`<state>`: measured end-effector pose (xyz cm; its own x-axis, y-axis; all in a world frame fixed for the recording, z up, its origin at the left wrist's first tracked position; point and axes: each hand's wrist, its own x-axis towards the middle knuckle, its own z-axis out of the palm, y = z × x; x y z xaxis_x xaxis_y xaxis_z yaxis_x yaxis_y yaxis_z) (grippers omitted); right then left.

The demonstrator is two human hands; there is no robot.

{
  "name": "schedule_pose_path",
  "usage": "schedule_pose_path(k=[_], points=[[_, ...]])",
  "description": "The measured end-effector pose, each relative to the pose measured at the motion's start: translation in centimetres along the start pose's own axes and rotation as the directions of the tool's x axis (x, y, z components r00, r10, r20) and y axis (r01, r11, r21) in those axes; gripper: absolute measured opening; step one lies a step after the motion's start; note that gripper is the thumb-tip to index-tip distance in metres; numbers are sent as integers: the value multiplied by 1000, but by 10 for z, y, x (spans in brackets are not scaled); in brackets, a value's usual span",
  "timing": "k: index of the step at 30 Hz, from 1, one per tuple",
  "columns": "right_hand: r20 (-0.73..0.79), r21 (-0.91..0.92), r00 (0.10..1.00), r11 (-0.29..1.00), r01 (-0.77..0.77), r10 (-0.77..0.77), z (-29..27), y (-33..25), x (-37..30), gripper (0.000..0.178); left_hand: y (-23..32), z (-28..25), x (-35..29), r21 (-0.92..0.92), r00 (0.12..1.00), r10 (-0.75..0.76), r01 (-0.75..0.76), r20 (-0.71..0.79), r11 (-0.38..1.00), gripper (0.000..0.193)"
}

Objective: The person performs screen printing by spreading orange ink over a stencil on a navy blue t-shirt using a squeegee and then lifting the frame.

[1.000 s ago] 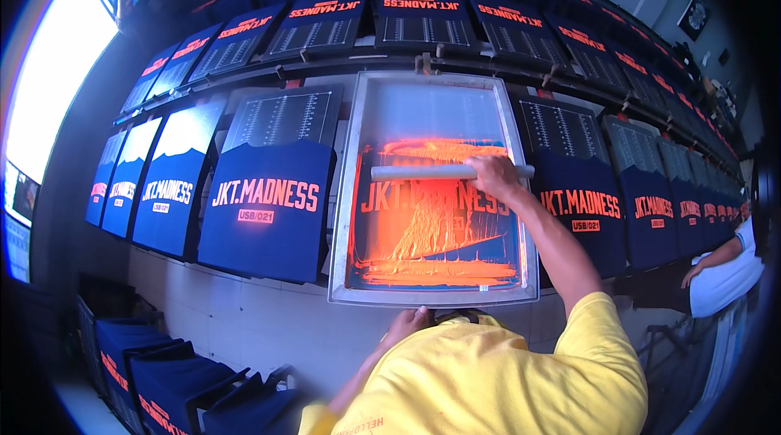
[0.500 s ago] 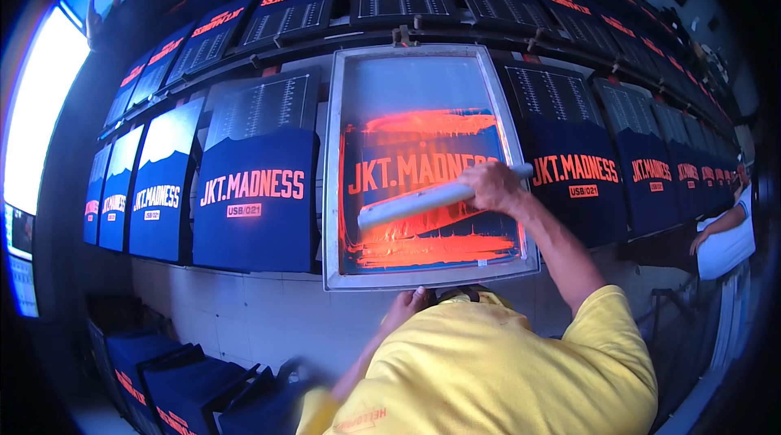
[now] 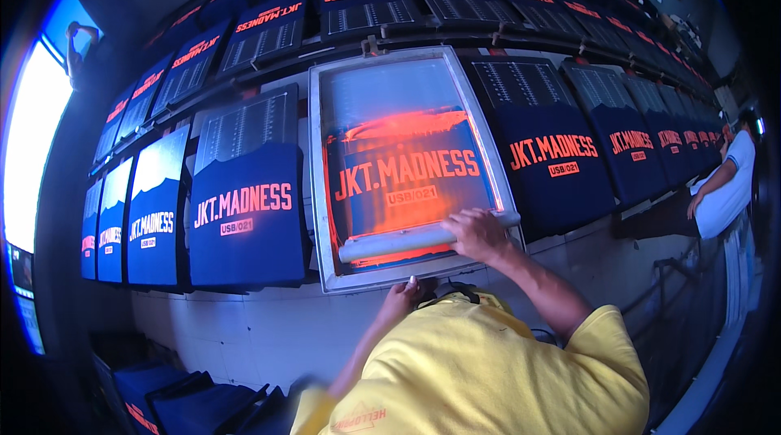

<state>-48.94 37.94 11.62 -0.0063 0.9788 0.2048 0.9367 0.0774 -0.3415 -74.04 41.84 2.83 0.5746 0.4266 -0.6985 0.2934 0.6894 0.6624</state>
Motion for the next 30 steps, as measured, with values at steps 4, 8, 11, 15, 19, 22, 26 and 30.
schedule_pose_path(k=[4,8,11,15,19,22,26,30], points=[[-20,71,1000,997,-9,10,-5,10,3,26,13,6,-6,-161,993,-71,85,90,983,30],[49,62,998,998,-32,29,-9,-15,-16,25,-8,-19,10,-309,960,-66,152,271,939,26],[9,-25,1000,1000,-10,10,2,-25,-41,26,-9,-22,14,-379,929,-89,232,359,896,24],[-114,-137,992,990,33,-49,19,-16,-33,19,-7,-16,12,-365,950,-114,220,289,905,23],[-162,-142,983,987,68,-91,27,4,-12,14,-8,-21,13,-336,934,-89,213,347,918,19],[-183,-157,978,985,75,-104,25,-2,-21,14,-6,-24,15,-355,936,-62,193,348,915,16],[-163,-204,982,977,58,-92,31,-19,-48,23,-11,-20,14,-397,969,-75,167,236,902,10],[-127,-197,989,979,51,-77,35,-24,-60,43,-20,-28,13,-23,902,345,-351,259,936,6]])
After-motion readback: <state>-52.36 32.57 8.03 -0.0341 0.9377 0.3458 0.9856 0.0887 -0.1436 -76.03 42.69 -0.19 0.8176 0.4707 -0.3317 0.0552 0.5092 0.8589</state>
